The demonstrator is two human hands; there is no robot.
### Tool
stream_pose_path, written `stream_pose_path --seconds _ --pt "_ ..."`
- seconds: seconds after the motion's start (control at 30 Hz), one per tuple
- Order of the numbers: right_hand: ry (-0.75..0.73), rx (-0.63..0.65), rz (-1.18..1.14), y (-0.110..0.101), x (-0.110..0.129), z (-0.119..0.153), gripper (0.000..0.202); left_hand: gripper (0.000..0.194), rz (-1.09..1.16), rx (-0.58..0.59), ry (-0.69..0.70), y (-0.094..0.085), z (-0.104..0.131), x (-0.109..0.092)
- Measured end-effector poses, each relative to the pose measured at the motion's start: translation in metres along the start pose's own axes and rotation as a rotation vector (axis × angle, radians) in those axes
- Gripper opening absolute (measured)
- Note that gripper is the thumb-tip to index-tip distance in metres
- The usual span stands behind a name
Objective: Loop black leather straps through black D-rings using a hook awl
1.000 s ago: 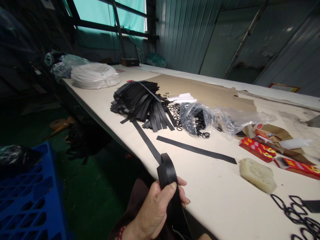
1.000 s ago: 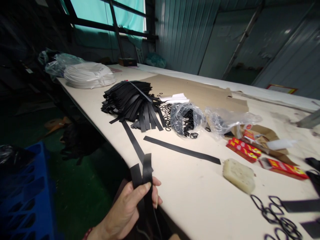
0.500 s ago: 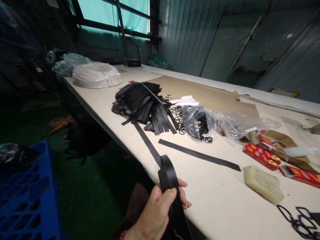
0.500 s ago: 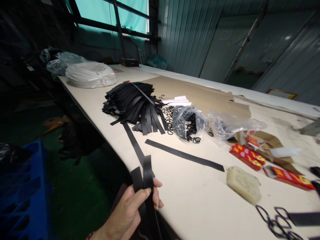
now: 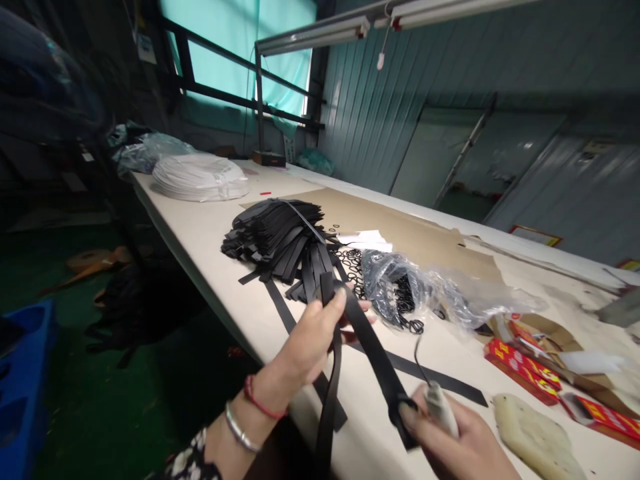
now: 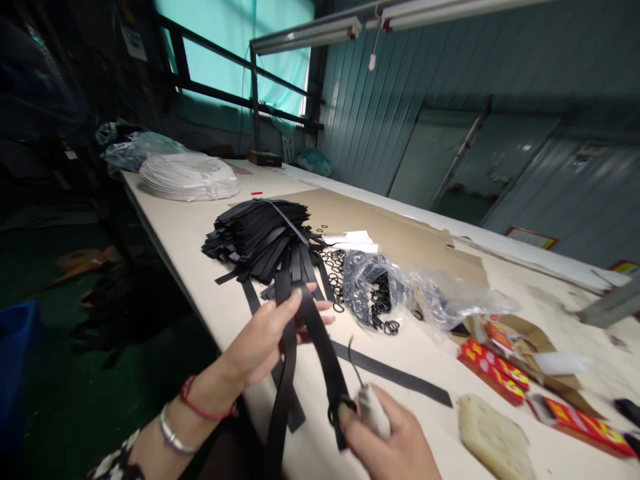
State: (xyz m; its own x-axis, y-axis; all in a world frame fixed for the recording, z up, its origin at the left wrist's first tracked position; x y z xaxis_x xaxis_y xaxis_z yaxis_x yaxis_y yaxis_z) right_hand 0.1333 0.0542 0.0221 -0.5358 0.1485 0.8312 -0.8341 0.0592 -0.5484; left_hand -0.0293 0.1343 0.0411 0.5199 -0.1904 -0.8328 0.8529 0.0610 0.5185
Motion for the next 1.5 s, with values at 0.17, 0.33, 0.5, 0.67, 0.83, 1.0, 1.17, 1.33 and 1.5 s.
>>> stream_pose_path --seconds 0.17,0.33,0.5,0.67,0.83,1.0,1.17,1.33,1.5 --pt "-0.082 -0.17 0.064 -0.004 0.035 -0.085 0.025 0.03 -0.122 -0.153 0.024 -0.031 -0.045 -0.011" --pt "-0.058 -0.156 0.079 0.002 0.009 -0.078 0.031 0.045 -0.153 -0.059 -0.11 -0.051 -0.002 0.024" --pt "-0.026 -0.085 0.069 -0.001 -0.02 -0.032 0.033 0.049 -0.058 0.005 -0.285 -0.044 0.035 0.051" --pt "0.036 -0.1 0.06 -0.022 -0.047 0.021 0.031 0.035 -0.211 0.056 -0.257 -0.03 0.056 0.061" --pt "0.117 -0.127 0.101 -0.041 -0.078 0.086 0.029 0.04 -0.231 0.067 -0.415 -0.015 0.081 0.09" --pt "0.209 -0.47 0.468 -0.116 -0.137 0.134 0.031 0.036 -0.342 0.126 -0.564 0.01 0.111 0.134" --pt "0.173 -0.489 0.677 -0.16 -0.19 0.134 0.025 0.024 -0.325 0.307 -0.519 0.054 0.133 0.155" --pt "0.112 -0.293 0.902 -0.147 -0.196 0.123 0.032 0.02 -0.272 0.366 -0.513 0.071 0.14 0.167" --pt "0.068 -0.204 0.996 -0.142 -0.191 0.114 0.026 0.019 -0.332 0.381 -0.497 0.075 0.147 0.175"
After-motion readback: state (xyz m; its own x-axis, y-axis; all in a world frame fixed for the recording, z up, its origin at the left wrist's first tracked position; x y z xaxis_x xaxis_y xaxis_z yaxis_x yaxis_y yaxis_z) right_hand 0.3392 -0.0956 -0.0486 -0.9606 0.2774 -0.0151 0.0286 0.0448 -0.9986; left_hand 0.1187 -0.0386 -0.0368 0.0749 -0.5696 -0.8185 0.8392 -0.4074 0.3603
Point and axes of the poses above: each hand's wrist, its own z-axis away from the middle knuckle, its own y-axis out of the palm, x = y × z, the point moved 6 cm from there along -z, towards the middle knuckle, and after that the axes turned 9 degrees about -x, right-handed, at the moved point
